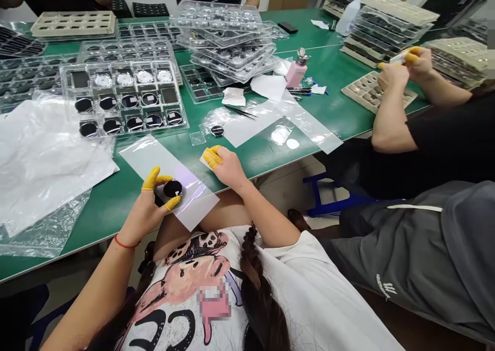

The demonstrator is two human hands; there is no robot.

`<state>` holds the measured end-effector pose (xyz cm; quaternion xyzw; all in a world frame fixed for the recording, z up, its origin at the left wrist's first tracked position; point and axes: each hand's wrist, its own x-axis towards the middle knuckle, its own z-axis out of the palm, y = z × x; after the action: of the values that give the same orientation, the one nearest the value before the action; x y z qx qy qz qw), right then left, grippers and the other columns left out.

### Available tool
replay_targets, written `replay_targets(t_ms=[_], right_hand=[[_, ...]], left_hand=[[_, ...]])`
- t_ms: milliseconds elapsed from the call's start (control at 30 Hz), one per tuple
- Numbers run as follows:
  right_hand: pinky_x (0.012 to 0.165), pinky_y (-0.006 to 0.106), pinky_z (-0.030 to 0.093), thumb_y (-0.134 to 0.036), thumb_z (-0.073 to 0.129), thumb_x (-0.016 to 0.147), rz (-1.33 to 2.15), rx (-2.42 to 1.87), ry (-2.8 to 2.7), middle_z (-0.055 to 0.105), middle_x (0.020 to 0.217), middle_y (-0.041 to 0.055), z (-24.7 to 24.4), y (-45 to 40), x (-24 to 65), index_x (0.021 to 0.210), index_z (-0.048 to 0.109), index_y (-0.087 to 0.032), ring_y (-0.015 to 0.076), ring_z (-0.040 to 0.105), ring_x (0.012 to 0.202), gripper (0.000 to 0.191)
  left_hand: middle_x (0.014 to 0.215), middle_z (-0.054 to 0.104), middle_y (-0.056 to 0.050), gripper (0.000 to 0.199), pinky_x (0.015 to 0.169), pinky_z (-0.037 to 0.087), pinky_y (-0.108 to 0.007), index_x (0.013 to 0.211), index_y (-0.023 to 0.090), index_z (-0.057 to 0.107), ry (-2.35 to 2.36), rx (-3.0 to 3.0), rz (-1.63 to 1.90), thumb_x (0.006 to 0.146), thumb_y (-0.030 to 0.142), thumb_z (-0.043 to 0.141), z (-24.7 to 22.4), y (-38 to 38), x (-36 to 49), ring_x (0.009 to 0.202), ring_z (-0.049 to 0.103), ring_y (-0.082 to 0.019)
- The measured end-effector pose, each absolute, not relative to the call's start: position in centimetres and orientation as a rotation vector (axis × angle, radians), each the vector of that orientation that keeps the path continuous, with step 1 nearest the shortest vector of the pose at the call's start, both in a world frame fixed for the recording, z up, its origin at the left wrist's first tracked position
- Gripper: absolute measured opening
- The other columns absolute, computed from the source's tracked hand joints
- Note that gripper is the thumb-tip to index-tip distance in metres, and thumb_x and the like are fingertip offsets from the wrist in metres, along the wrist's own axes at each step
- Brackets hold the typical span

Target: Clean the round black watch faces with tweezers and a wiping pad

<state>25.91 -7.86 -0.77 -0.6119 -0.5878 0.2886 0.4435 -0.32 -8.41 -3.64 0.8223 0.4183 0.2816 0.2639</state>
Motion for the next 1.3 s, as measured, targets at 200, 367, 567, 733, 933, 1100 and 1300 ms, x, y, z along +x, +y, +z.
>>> replay_targets(t_ms=[200,367,567,733,933,1100,1300], right_hand=[[0.08,0.031,0.047,-0.048,0.055,0.086,0.803,-1.494,-1.456,0.066,0.091,0.0033,-1.8,-7.8,25.8,0.089,0.061,-0.019,0.0164,0.059,0.083,0.029],[0.081,0.03,0.048,-0.048,0.056,0.086,0.856,-1.474,-1.434,0.067,0.093,0.0037,-2.1,-7.7,25.9,0.088,0.062,-0.019,0.0166,0.06,0.086,0.03],[0.083,0.031,0.048,-0.049,0.057,0.087,0.893,-1.468,-1.411,0.068,0.095,0.0045,-2.3,-8.0,26.2,0.09,0.063,-0.019,0.017,0.061,0.088,0.032],[0.082,0.032,0.049,-0.05,0.058,0.087,0.906,-1.469,-1.412,0.069,0.095,0.0051,-2.5,-7.9,26.3,0.092,0.065,-0.019,0.0185,0.062,0.09,0.032],[0.078,0.03,0.052,-0.052,0.058,0.088,0.902,-1.484,-1.432,0.071,0.095,0.0049,-2.1,-7.6,26.4,0.091,0.068,-0.019,0.0169,0.065,0.086,0.034],[0.074,0.03,0.051,-0.05,0.057,0.09,0.867,-1.52,-1.516,0.07,0.087,0.0044,-1.9,-7.4,26.4,0.083,0.067,-0.019,0.016,0.063,0.079,0.033],[0.079,0.035,0.048,-0.047,0.056,0.093,0.799,-1.511,-1.632,0.071,0.086,0.0057,-2.0,-7.5,26.3,0.081,0.066,-0.021,0.0181,0.06,0.08,0.03]], left_hand=[[0.129,0.059,-0.011,0.085,0.11,0.048,-0.052,0.159,0.028,0.013,1.094,2.223,0.82,0.092,0.033,0.065,-4.2,-8.2,-0.8,0.121,0.061,-0.024],[0.126,0.061,-0.009,0.089,0.105,0.051,-0.049,0.158,0.033,0.018,1.065,2.185,1.005,0.087,0.028,0.071,-4.3,-8.4,-0.8,0.11,0.062,-0.021],[0.122,0.063,-0.008,0.091,0.101,0.054,-0.044,0.159,0.035,0.019,1.026,2.152,1.022,0.086,0.025,0.072,-3.9,-8.7,-0.6,0.107,0.064,-0.02],[0.12,0.064,-0.008,0.088,0.101,0.055,-0.047,0.158,0.035,0.022,1.097,2.002,1.023,0.086,0.027,0.072,-3.2,-8.8,-0.7,0.105,0.066,-0.021],[0.115,0.067,-0.004,0.087,0.099,0.056,-0.063,0.153,0.047,0.031,1.168,1.944,0.968,0.078,0.038,0.075,-1.5,-7.9,-1.8,0.102,0.069,-0.03],[0.109,0.065,0.003,0.093,0.096,0.054,-0.074,0.148,0.064,0.026,1.177,2.197,0.868,0.07,0.05,0.074,1.2,-3.8,-2.8,0.098,0.068,-0.038],[0.116,0.069,-0.005,0.089,0.108,0.049,-0.067,0.155,0.031,0.028,1.191,2.391,0.861,0.079,0.042,0.075,4.7,4.8,-0.1,0.115,0.065,-0.033]])
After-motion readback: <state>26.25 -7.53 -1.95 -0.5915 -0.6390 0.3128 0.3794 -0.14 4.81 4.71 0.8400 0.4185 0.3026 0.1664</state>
